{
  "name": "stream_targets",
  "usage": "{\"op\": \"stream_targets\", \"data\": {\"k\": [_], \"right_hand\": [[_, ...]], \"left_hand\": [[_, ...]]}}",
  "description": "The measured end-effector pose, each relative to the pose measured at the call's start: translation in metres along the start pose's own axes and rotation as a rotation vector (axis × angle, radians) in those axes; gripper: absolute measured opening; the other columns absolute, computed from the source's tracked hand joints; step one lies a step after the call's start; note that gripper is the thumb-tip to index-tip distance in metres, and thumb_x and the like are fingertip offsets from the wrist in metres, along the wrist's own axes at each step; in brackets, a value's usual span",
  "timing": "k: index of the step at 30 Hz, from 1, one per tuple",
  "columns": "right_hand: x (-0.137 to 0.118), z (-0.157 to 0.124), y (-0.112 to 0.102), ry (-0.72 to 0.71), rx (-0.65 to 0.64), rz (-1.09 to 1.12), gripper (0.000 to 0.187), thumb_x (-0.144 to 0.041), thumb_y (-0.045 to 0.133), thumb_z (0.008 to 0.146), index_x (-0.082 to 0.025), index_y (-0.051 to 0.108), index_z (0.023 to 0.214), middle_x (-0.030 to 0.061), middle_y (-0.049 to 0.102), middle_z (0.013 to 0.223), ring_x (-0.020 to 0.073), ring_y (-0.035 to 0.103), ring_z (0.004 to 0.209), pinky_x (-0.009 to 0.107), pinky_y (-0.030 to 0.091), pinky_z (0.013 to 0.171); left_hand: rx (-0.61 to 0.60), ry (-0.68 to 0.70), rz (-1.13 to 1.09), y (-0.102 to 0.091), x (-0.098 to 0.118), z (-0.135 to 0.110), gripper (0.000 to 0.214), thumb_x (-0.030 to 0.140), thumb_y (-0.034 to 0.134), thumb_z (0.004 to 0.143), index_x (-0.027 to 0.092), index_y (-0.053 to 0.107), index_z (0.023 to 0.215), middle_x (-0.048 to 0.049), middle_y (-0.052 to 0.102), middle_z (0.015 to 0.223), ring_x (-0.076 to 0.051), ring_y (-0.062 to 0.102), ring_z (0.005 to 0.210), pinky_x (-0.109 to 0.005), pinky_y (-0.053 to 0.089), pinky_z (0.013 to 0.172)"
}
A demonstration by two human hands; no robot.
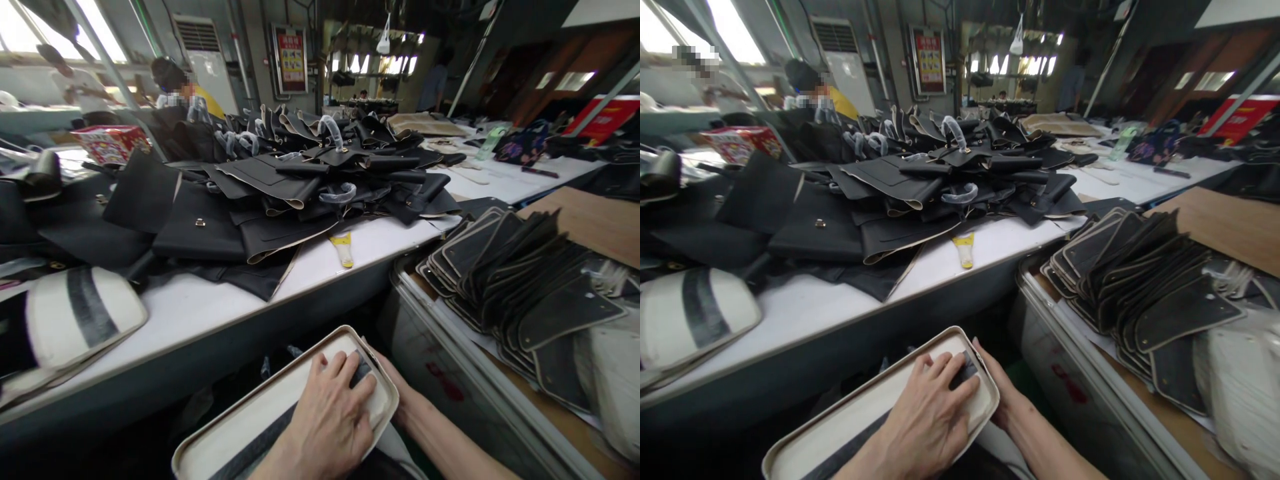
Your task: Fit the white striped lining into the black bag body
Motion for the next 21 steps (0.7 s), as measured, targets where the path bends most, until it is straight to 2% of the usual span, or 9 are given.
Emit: {"op": "stream_targets", "data": {"k": [3, 5, 6, 8, 11, 15, 18, 21], "right_hand": [[0.008, -0.024, 0.009, 0.252, -0.142, 0.13, 0.057, -0.063, 0.051, 0.089, -0.011, 0.073, 0.095, 0.0125, 0.073, 0.087, 0.027, 0.07, 0.091, 0.036, 0.057, 0.078], [0.007, -0.036, 0.009, 0.277, -0.127, 0.216, 0.051, -0.058, 0.058, 0.086, -0.014, 0.07, 0.11, 0.0121, 0.071, 0.107, 0.0265, 0.066, 0.103, 0.037, 0.054, 0.09], [0.005, -0.039, 0.006, 0.222, -0.088, 0.208, 0.049, -0.054, 0.063, 0.085, -0.017, 0.067, 0.117, 0.0104, 0.068, 0.116, 0.0256, 0.063, 0.109, 0.037, 0.05, 0.097], [0.0, -0.041, -0.005, 0.047, 0.02, 0.052, 0.05, -0.048, 0.069, 0.082, -0.021, 0.064, 0.123, 0.0076, 0.062, 0.127, 0.0249, 0.057, 0.119, 0.038, 0.042, 0.107], [0.0, -0.041, -0.019, -0.112, 0.158, -0.269, 0.052, -0.053, 0.065, 0.083, -0.019, 0.066, 0.121, 0.0089, 0.062, 0.126, 0.0276, 0.054, 0.122, 0.044, 0.035, 0.113], [-0.004, -0.04, -0.026, -0.229, 0.231, -0.497, 0.046, -0.052, 0.06, 0.086, -0.021, 0.068, 0.118, 0.0076, 0.065, 0.121, 0.0286, 0.06, 0.114, 0.047, 0.042, 0.108], [-0.007, -0.04, -0.027, -0.253, 0.235, -0.542, 0.042, -0.05, 0.06, 0.086, -0.022, 0.069, 0.116, 0.0073, 0.067, 0.118, 0.0296, 0.062, 0.109, 0.048, 0.047, 0.103], [-0.009, -0.039, -0.026, -0.274, 0.239, -0.568, 0.04, -0.047, 0.059, 0.087, -0.021, 0.07, 0.115, 0.0071, 0.067, 0.118, 0.0289, 0.062, 0.11, 0.047, 0.046, 0.104]], "left_hand": [[0.016, 0.004, 0.012, 0.001, -0.001, -0.001, 0.03, 0.035, 0.055, 0.085, 0.029, 0.052, 0.114, -0.007, 0.046, 0.132, -0.029, 0.042, 0.117, -0.057, 0.032, 0.098], [0.024, 0.007, 0.006, 0.001, -0.001, -0.001, 0.033, 0.033, 0.055, 0.084, 0.029, 0.051, 0.116, -0.0072, 0.046, 0.132, -0.029, 0.042, 0.117, -0.056, 0.033, 0.098], [0.028, 0.008, 0.0, 0.001, -0.001, -0.002, 0.034, 0.031, 0.055, 0.083, 0.029, 0.051, 0.117, -0.0072, 0.047, 0.132, -0.029, 0.043, 0.116, -0.056, 0.033, 0.097], [0.042, 0.006, -0.017, 0.0, -0.002, -0.003, 0.037, 0.029, 0.054, 0.083, 0.03, 0.05, 0.119, -0.0069, 0.047, 0.131, -0.029, 0.044, 0.115, -0.055, 0.034, 0.097], [0.065, 0.006, -0.04, -0.001, -0.002, -0.005, 0.04, 0.027, 0.054, 0.082, 0.031, 0.049, 0.122, -0.0069, 0.048, 0.131, -0.029, 0.043, 0.115, -0.054, 0.033, 0.098], [0.078, 0.022, -0.043, 0.001, -0.002, -0.007, 0.038, 0.029, 0.054, 0.084, 0.026, 0.049, 0.122, -0.0093, 0.048, 0.131, -0.029, 0.043, 0.118, -0.055, 0.03, 0.102], [0.081, 0.023, -0.039, 0.002, -0.002, -0.008, 0.034, 0.033, 0.053, 0.085, 0.022, 0.051, 0.118, -0.0111, 0.05, 0.129, -0.03, 0.044, 0.116, -0.055, 0.03, 0.102], [0.102, 0.019, -0.044, 0.001, -0.002, -0.009, 0.033, 0.034, 0.053, 0.086, 0.022, 0.05, 0.116, -0.0096, 0.051, 0.128, -0.029, 0.044, 0.116, -0.054, 0.03, 0.102]]}}
Point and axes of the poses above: each hand's wrist, its own z-axis towards the middle knuckle, its own y-axis out of the palm, x = y × z, the point moved 7 cm from there along z, towards the middle knuckle
